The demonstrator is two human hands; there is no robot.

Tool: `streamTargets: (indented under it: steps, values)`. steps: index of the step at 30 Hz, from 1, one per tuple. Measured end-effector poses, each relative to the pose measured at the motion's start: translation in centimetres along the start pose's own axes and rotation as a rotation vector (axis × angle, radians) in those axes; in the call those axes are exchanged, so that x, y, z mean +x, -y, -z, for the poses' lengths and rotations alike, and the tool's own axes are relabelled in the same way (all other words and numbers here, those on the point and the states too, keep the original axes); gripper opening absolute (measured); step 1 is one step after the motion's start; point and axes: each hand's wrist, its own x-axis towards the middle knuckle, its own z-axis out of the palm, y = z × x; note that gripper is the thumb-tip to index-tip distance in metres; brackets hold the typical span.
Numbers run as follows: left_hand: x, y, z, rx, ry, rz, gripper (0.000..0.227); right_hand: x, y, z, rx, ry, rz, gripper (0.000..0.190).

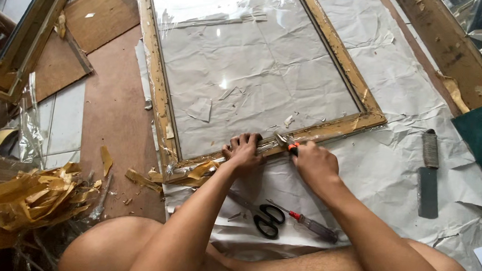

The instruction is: The person is removing staples from a wooden picture frame using pliers and a screwdriver. They systematically work along the frame's edges, pulling out staples and peeling away protective plastic film.

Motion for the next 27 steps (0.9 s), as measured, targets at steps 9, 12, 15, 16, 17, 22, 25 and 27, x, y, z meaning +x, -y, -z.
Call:
streamTargets:
  steps: [9,12,15,16,17,22,25,27]
  values:
    - [0.3,0.3,-0.2,-0.025,0.024,0.007,0.059,-1.4,-2.9,0.2,1.617,0.814,-0.207,0.043]
    - [-1.2,-0.2,1.3,-0.084,-0.002,-0.047,0.055,-3.0,-1.5,1.4,1.410,0.751,-0.068,0.042]
    - [0.1,1.3,-0.2,-0.149,-0.017,-0.050,0.048,-4.9,-2.0,6.7,0.753,0.786,0.300,0.033]
    - [-0.7,1.2,0.5,-0.152,-0.018,-0.051,0.048,-5.7,-2.3,7.0,0.750,0.786,0.299,0.033]
    - [-1.6,1.0,1.2,-0.250,-0.068,-0.098,0.039,-6.5,-2.7,7.2,0.603,0.725,0.434,0.031]
    - [-5.6,-3.3,2.8,-0.564,-0.244,-0.370,0.032,-8.7,-2.5,8.3,0.560,0.534,0.506,0.035]
    - [-10.1,-6.0,4.8,-0.527,0.353,-0.503,0.053,-9.0,-3.7,8.7,0.628,0.508,0.357,0.038]
    - [-12.4,-4.8,5.7,0.080,0.254,-0.480,0.017,-9.4,-4.4,11.1,0.480,0.554,0.397,0.033]
